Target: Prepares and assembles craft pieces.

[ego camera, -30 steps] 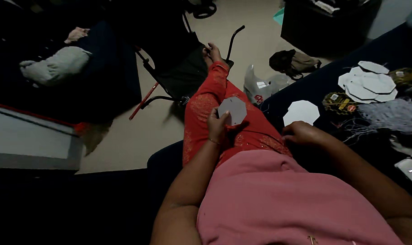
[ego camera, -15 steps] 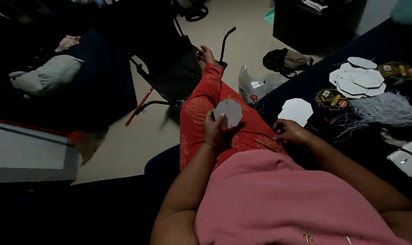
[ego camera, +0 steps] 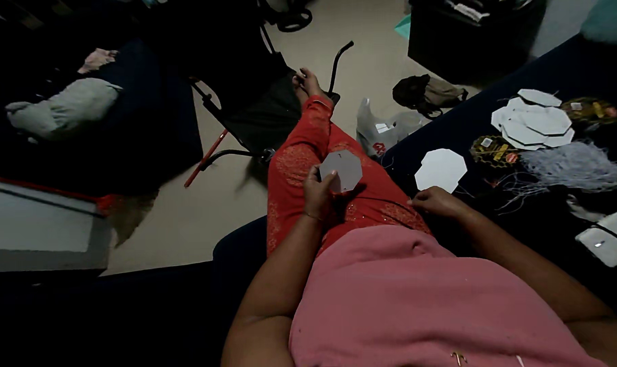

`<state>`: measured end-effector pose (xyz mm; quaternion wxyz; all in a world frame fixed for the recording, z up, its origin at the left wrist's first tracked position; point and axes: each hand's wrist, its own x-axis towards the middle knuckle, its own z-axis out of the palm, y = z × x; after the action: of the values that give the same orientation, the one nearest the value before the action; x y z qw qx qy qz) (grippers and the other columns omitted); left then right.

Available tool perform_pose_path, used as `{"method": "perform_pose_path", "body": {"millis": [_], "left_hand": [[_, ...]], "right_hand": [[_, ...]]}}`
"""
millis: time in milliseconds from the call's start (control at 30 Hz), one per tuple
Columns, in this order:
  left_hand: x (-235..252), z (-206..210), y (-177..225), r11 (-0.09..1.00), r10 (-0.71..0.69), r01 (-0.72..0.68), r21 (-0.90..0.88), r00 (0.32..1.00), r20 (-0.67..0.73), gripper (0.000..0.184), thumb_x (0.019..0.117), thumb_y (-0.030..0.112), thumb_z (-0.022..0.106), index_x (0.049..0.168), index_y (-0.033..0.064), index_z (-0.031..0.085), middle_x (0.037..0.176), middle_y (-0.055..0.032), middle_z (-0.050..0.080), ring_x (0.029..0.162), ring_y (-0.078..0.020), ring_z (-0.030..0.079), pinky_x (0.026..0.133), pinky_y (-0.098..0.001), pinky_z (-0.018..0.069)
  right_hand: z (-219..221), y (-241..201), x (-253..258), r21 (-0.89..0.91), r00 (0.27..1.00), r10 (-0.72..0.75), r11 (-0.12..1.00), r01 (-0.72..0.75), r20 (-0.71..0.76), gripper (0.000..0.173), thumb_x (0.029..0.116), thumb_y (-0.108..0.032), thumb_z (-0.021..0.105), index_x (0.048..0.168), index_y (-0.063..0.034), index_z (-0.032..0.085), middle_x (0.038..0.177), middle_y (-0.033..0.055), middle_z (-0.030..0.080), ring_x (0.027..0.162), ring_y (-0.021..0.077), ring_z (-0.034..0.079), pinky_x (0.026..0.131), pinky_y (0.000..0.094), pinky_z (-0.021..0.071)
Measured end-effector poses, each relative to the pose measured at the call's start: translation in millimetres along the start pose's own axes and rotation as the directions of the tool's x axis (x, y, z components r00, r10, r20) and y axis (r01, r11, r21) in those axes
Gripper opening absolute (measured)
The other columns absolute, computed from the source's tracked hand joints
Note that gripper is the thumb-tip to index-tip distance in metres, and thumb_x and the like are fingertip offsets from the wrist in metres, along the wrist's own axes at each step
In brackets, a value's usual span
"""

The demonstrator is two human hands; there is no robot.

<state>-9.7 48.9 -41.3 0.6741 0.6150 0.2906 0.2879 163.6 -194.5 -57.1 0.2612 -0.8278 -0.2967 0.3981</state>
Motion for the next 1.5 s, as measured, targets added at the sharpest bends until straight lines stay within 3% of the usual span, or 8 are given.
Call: {"method": "perform_pose_path", "body": {"millis": [267, 367, 467, 633, 800, 967, 1167, 1500], "left_hand": [[1, -1, 0, 1.0, 0.001, -0.001, -0.001, 1.0, 0.0, 0.026, 0.096, -0.003, 0.062, 0.121, -0.0028, 0.056, 0.104, -0.01, 0.066, 0.089, -0.014, 0.067, 0.084, -0.0348, 0.0577], [1, -3, -2, 1.0, 0.01, -0.011, -0.02, 1.0, -0.016, 0.027, 0.0962, -0.002, 0.062, 0.123, -0.0023, 0.057, 0.105, -0.0099, 0.066, 0.091, -0.0144, 0.067, 0.085, -0.0353, 0.0576], [1, -2, 0, 0.999, 0.016, -0.017, -0.033, 1.0, -0.027, 0.026, 0.0966, -0.001, 0.062, 0.122, -0.0017, 0.056, 0.104, -0.0086, 0.066, 0.09, -0.0136, 0.067, 0.084, -0.0347, 0.0581], [2, -4, -3, 0.997, 0.048, -0.05, -0.053, 0.998, -0.035, 0.027, 0.0955, -0.003, 0.062, 0.122, -0.0035, 0.056, 0.103, -0.0101, 0.067, 0.089, -0.0143, 0.067, 0.084, -0.0356, 0.0584], [2, -3, -2, 0.998, 0.048, -0.048, -0.041, 0.999, -0.019, 0.026, 0.0956, -0.001, 0.063, 0.121, -0.0025, 0.057, 0.105, -0.0107, 0.066, 0.09, -0.0154, 0.067, 0.084, -0.0363, 0.0583], [0, -4, -2, 0.998, 0.058, -0.058, -0.029, 0.998, 0.002, 0.028, 0.0954, -0.001, 0.064, 0.122, -0.0033, 0.056, 0.105, -0.0104, 0.066, 0.09, -0.0141, 0.067, 0.084, -0.0355, 0.0579], [3, -4, -9, 0.995, 0.098, -0.098, -0.001, 0.993, 0.071, 0.032, 0.0935, -0.002, 0.065, 0.124, -0.0044, 0.056, 0.108, -0.0119, 0.066, 0.093, -0.0155, 0.067, 0.086, -0.0369, 0.0582], [0, -2, -7, 0.996, 0.049, -0.06, 0.066, 0.985, 0.164, 0.04, 0.0916, -0.003, 0.067, 0.129, -0.0036, 0.054, 0.113, -0.0165, 0.065, 0.096, -0.0199, 0.068, 0.086, -0.0395, 0.0585]], "right_hand": [[7, -22, 4, -0.147, 0.974, -0.12, 0.985, 0.092, -0.193, 0.023, 0.099, -0.018, 0.062, 0.099, 0.0024, 0.073, 0.096, 0.0231, 0.07, 0.094, 0.0398, 0.067, 0.086, 0.0616, 0.0501], [12, -37, -3, -0.2, 0.856, -0.415, 0.908, 0.369, -0.308, 0.026, 0.1009, -0.02, 0.061, 0.1, 0.0011, 0.075, 0.095, 0.0193, 0.072, 0.092, 0.0359, 0.07, 0.085, 0.0588, 0.0531], [20, -48, -3, -0.344, 0.677, -0.697, 0.711, 0.613, -0.235, 0.023, 0.0985, -0.017, 0.061, 0.097, 0.001, 0.075, 0.096, 0.0168, 0.071, 0.087, 0.0319, 0.07, 0.078, 0.0518, 0.0573], [10, -51, -6, -0.431, 0.831, -0.553, 0.735, 0.523, 0.066, 0.023, 0.099, -0.017, 0.059, 0.102, 0.0023, 0.072, 0.105, 0.0212, 0.069, 0.101, 0.0397, 0.067, 0.088, 0.0604, 0.0518], [0, -47, -6, -0.435, 0.868, -0.491, 0.768, 0.47, 0.069, 0.021, 0.0993, -0.015, 0.06, 0.101, 0.0019, 0.072, 0.1, 0.0199, 0.069, 0.096, 0.0381, 0.067, 0.085, 0.0598, 0.0522], [-6, -49, -9, -0.456, 0.905, -0.424, 0.803, 0.382, 0.011, 0.023, 0.099, -0.019, 0.065, 0.108, 0.0006, 0.073, 0.11, 0.0206, 0.068, 0.107, 0.0397, 0.065, 0.092, 0.0602, 0.0511], [14, -43, -3, -0.303, 0.726, -0.68, 0.715, 0.63, -0.097, 0.02, 0.095, -0.017, 0.07, 0.111, -0.0059, 0.077, 0.111, 0.0173, 0.07, 0.107, 0.0351, 0.066, 0.092, 0.0545, 0.0536], [38, -40, 18, -0.361, 0.675, -0.723, 0.674, 0.644, -0.146, 0.016, 0.0965, -0.013, 0.065, 0.096, -0.0013, 0.075, 0.099, 0.0156, 0.071, 0.099, 0.0333, 0.068, 0.088, 0.0523, 0.0554]]}}
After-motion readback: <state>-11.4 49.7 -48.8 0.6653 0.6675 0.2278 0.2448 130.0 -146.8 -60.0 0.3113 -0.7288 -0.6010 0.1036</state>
